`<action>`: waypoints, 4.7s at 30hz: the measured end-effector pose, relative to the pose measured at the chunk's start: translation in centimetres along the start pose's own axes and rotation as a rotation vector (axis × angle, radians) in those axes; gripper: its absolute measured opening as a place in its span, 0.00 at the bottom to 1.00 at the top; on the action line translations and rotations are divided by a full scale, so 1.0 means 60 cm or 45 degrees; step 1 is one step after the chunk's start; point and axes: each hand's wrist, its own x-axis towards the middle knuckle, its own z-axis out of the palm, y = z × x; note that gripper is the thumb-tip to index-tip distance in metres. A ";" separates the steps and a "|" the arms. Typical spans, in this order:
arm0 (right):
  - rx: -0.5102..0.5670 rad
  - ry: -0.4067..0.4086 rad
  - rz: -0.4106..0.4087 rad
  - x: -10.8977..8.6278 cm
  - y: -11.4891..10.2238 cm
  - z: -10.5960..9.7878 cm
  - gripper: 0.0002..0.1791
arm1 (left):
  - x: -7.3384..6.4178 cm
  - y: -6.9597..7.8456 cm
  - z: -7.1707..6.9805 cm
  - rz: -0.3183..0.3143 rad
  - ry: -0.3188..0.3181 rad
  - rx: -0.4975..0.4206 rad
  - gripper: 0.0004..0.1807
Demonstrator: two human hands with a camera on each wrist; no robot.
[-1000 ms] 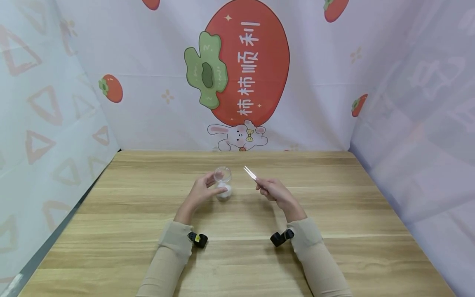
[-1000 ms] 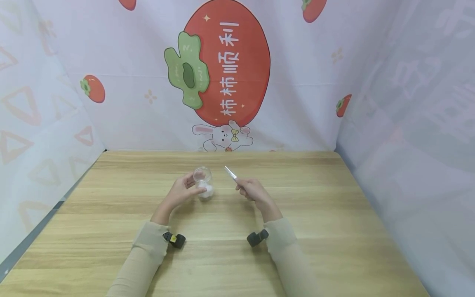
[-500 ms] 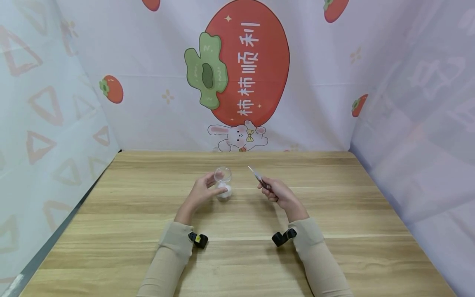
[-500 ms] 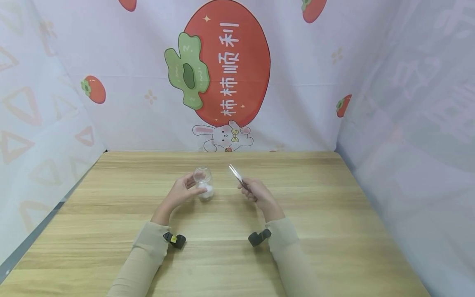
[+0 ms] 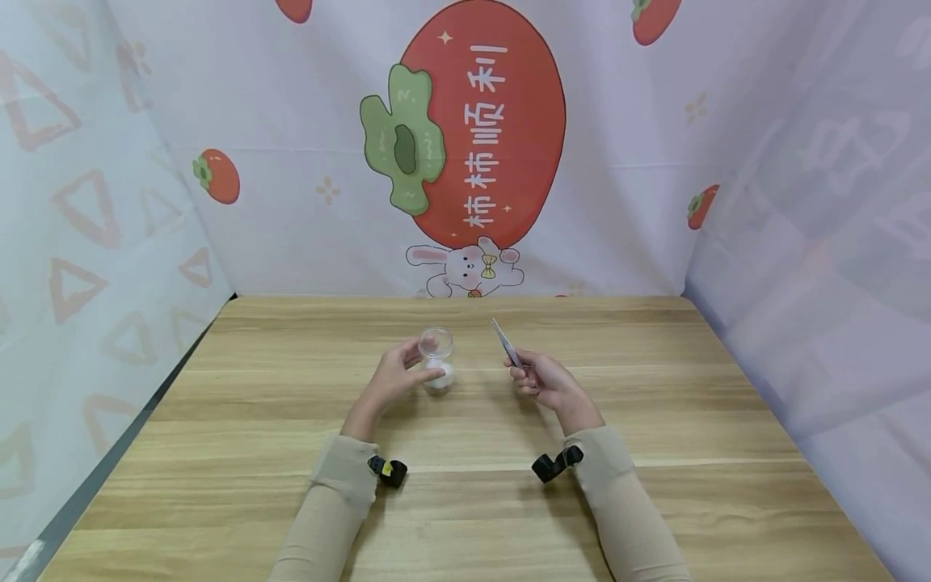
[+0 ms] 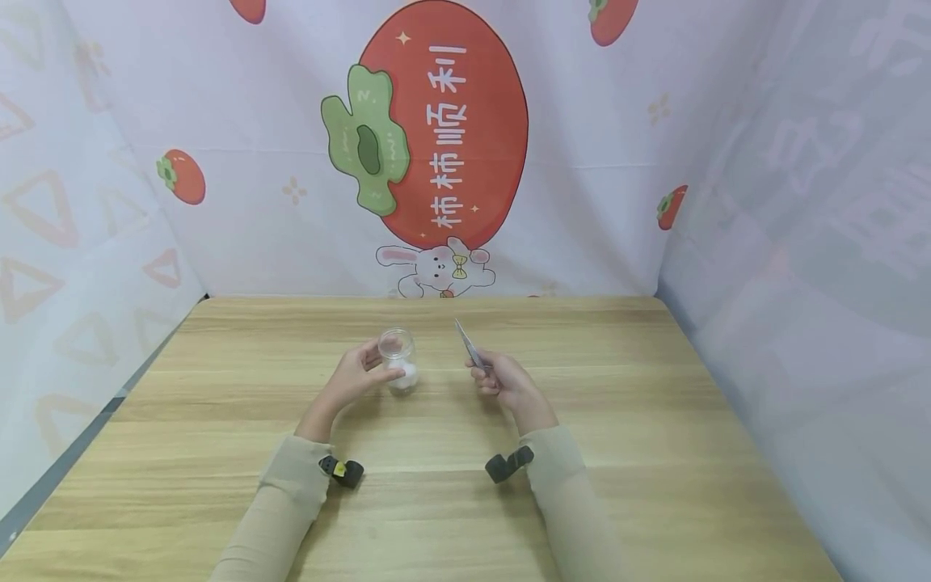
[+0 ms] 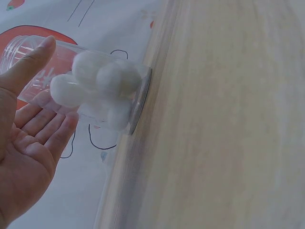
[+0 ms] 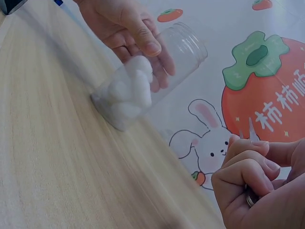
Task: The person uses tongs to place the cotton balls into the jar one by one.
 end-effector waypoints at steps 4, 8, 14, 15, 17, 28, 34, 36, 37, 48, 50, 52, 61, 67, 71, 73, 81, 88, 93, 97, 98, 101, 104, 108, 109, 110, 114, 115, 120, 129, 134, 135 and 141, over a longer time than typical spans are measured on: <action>0.102 -0.015 0.040 0.001 0.001 -0.003 0.17 | 0.011 -0.029 0.004 0.030 0.028 0.024 0.38; 0.165 -0.035 0.060 0.001 0.001 -0.006 0.16 | 0.011 -0.030 0.004 0.024 0.030 0.022 0.38; 0.141 0.008 0.057 0.004 0.002 -0.009 0.11 | 0.013 -0.029 0.002 -0.014 0.010 -0.016 0.37; 0.111 0.016 0.047 0.004 0.002 -0.010 0.10 | 0.014 -0.029 0.002 -0.020 0.013 -0.020 0.37; 0.040 0.045 0.024 0.004 0.003 -0.010 0.10 | 0.015 -0.030 0.002 -0.019 0.012 -0.019 0.37; -0.186 0.281 -0.040 -0.001 0.001 -0.006 0.17 | 0.014 -0.027 0.001 -0.038 0.019 -0.009 0.37; -0.289 0.312 -0.045 0.000 0.003 -0.009 0.21 | 0.013 -0.027 0.001 -0.026 0.016 -0.006 0.37; -0.338 0.317 -0.047 0.001 0.004 -0.009 0.23 | 0.013 -0.028 0.001 -0.025 0.014 -0.005 0.37; -0.364 0.324 -0.046 0.000 0.005 -0.010 0.23 | 0.014 -0.028 0.001 -0.024 0.013 -0.006 0.37; -0.624 0.389 -0.074 -0.006 0.003 -0.015 0.11 | 0.012 -0.027 0.001 0.006 0.009 -0.012 0.36; -0.644 0.404 -0.064 -0.007 0.002 -0.017 0.10 | 0.013 -0.027 0.003 0.016 0.001 -0.016 0.36; -0.649 0.400 -0.060 -0.006 0.000 -0.016 0.10 | 0.013 -0.028 0.004 0.011 0.004 -0.016 0.36; -0.641 0.377 0.011 0.007 0.000 -0.016 0.06 | 0.015 -0.031 0.001 0.009 0.010 -0.017 0.36; -0.643 0.376 0.049 0.011 0.006 -0.024 0.07 | 0.014 -0.029 0.002 0.010 0.009 -0.008 0.37; -0.655 0.388 0.090 0.015 0.012 -0.027 0.06 | 0.008 -0.014 0.003 -0.026 -0.002 -0.001 0.37; -0.652 0.405 0.107 0.016 0.013 -0.028 0.07 | 0.002 -0.001 0.002 -0.037 -0.013 -0.002 0.37; -0.608 0.441 0.142 0.020 0.015 -0.028 0.06 | -0.023 0.044 -0.004 -0.028 -0.023 0.005 0.35; -0.614 0.469 0.168 0.019 0.016 -0.026 0.05 | -0.012 0.026 -0.002 -0.035 -0.024 -0.002 0.36; -0.623 0.461 0.172 0.021 0.017 -0.029 0.06 | 0.005 -0.010 0.002 -0.031 -0.013 -0.017 0.37; -0.643 0.449 0.171 0.022 0.018 -0.029 0.07 | 0.012 -0.027 0.003 -0.014 -0.002 -0.022 0.38; -0.648 0.451 0.172 0.022 0.018 -0.029 0.06 | 0.012 -0.028 0.003 -0.009 -0.002 -0.022 0.38; -0.655 0.462 0.177 0.021 0.018 -0.028 0.06 | 0.011 -0.029 0.002 0.000 0.000 -0.017 0.38; -0.661 0.472 0.184 0.021 0.017 -0.028 0.07 | 0.010 -0.028 0.002 -0.002 0.000 -0.010 0.37; -0.676 0.472 0.195 0.022 0.017 -0.030 0.08 | 0.010 -0.026 0.002 -0.004 0.003 -0.004 0.37; -0.677 0.472 0.199 0.023 0.017 -0.031 0.09 | 0.010 -0.026 0.002 -0.007 0.006 -0.003 0.37; -0.678 0.473 0.204 0.023 0.017 -0.032 0.09 | 0.010 -0.025 0.001 -0.012 0.010 -0.005 0.36; -0.687 0.478 0.228 0.025 0.015 -0.033 0.09 | 0.009 -0.024 0.000 -0.006 0.011 -0.003 0.36; -0.695 0.477 0.230 0.025 0.014 -0.033 0.09 | 0.009 -0.024 0.000 -0.009 0.011 -0.006 0.37; -0.735 0.492 0.251 0.026 0.013 -0.033 0.09 | 0.009 -0.023 0.001 -0.008 0.007 -0.009 0.38; -0.783 0.532 0.258 0.025 0.014 -0.035 0.10 | 0.007 -0.016 0.003 -0.028 -0.002 -0.003 0.36; -0.778 0.538 0.263 0.024 0.014 -0.036 0.11 | 0.011 -0.023 0.006 -0.014 -0.001 -0.006 0.36; -0.779 0.538 0.262 0.024 0.014 -0.036 0.11 | 0.011 -0.023 0.006 -0.008 -0.005 -0.008 0.36; -0.763 0.526 0.251 0.022 0.013 -0.038 0.10 | 0.011 -0.024 0.007 0.002 -0.021 -0.018 0.37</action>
